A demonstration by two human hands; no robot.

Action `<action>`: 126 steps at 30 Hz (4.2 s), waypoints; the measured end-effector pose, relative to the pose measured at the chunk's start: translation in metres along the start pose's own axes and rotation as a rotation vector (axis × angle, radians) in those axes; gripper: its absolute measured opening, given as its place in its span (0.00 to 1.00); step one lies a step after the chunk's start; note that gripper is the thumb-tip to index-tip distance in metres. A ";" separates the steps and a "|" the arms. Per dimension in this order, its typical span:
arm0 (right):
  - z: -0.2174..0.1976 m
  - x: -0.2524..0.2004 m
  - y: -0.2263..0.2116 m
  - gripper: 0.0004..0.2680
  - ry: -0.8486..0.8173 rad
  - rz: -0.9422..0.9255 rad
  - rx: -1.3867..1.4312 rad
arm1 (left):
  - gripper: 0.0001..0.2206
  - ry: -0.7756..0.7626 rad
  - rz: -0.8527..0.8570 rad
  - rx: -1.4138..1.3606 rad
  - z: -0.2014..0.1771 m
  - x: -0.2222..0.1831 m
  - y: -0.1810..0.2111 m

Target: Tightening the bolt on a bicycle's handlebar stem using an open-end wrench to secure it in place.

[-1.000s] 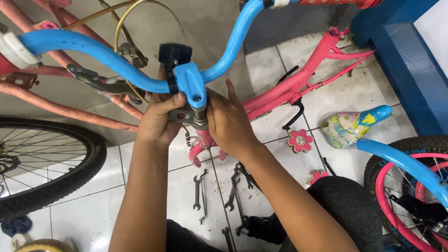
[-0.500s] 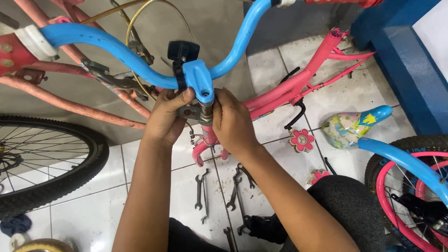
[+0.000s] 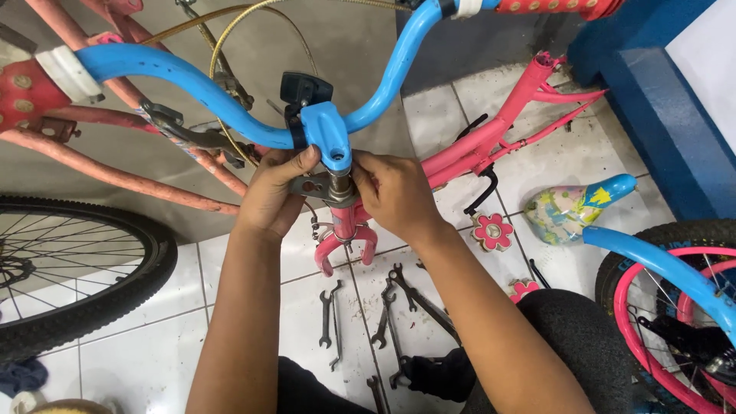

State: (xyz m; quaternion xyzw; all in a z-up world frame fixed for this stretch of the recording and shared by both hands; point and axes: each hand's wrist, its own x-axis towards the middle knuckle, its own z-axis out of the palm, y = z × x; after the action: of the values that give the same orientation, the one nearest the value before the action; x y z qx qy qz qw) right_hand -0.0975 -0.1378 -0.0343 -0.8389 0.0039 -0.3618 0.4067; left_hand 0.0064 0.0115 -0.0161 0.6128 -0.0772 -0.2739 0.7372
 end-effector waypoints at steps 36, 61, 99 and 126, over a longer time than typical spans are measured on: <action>-0.063 0.018 -0.013 0.17 0.060 0.249 0.216 | 0.46 -0.023 -0.061 0.374 0.015 -0.023 0.018; -0.018 0.009 0.006 0.14 -0.151 1.098 0.967 | 0.37 0.262 0.219 0.803 0.070 -0.055 0.019; -0.019 0.024 0.033 0.11 -0.393 1.320 1.418 | 0.08 0.225 1.184 1.926 0.075 -0.061 0.004; -0.070 0.024 0.013 0.11 -0.596 1.205 0.895 | 0.03 0.180 1.151 1.565 0.088 -0.063 0.010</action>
State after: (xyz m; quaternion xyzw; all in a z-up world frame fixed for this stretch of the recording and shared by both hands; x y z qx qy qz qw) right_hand -0.1189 -0.2007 -0.0003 -0.5114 0.2015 0.1914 0.8132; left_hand -0.0826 -0.0322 0.0281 0.8164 -0.4683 0.3047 0.1460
